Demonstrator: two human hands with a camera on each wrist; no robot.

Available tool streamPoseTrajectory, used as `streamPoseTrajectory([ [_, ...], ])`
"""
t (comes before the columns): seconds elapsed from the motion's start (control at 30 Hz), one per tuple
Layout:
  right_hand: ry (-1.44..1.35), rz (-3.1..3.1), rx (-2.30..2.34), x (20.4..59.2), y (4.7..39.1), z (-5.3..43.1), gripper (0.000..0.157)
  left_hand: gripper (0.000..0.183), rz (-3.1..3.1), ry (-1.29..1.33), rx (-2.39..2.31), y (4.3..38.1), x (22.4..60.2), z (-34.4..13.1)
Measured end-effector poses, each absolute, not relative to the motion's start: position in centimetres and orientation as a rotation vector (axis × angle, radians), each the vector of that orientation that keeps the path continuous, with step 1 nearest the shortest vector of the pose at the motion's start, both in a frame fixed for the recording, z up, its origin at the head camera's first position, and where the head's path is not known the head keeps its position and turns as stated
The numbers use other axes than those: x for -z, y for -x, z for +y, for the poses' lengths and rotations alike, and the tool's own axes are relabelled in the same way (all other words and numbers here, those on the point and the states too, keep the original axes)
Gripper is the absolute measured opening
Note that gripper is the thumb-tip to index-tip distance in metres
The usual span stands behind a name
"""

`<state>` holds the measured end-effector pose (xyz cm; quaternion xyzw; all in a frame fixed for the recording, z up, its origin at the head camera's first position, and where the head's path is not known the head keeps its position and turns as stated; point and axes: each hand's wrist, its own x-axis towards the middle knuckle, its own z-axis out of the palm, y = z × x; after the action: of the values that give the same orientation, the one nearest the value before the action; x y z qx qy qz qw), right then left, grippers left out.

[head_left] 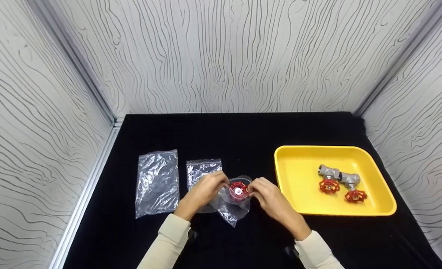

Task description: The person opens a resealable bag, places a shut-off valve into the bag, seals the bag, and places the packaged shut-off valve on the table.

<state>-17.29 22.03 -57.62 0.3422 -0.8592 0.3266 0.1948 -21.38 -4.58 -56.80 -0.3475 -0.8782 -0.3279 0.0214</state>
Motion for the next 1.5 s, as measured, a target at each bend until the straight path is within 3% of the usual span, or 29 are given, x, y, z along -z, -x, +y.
streamPoseTrajectory([
  [0.3, -0.921, -2.385, -0.855, 57.0, 17.8, 22.3, 0.030, 0.009, -2.700, 1.084, 1.018, 21.2, 56.7, -4.9],
  [1.5, -0.899, -2.356, -0.818, 52.8, 19.7, 22.8, 0.025, 0.007, -2.561, 0.978, 0.986, 20.5, 54.0, -6.0],
])
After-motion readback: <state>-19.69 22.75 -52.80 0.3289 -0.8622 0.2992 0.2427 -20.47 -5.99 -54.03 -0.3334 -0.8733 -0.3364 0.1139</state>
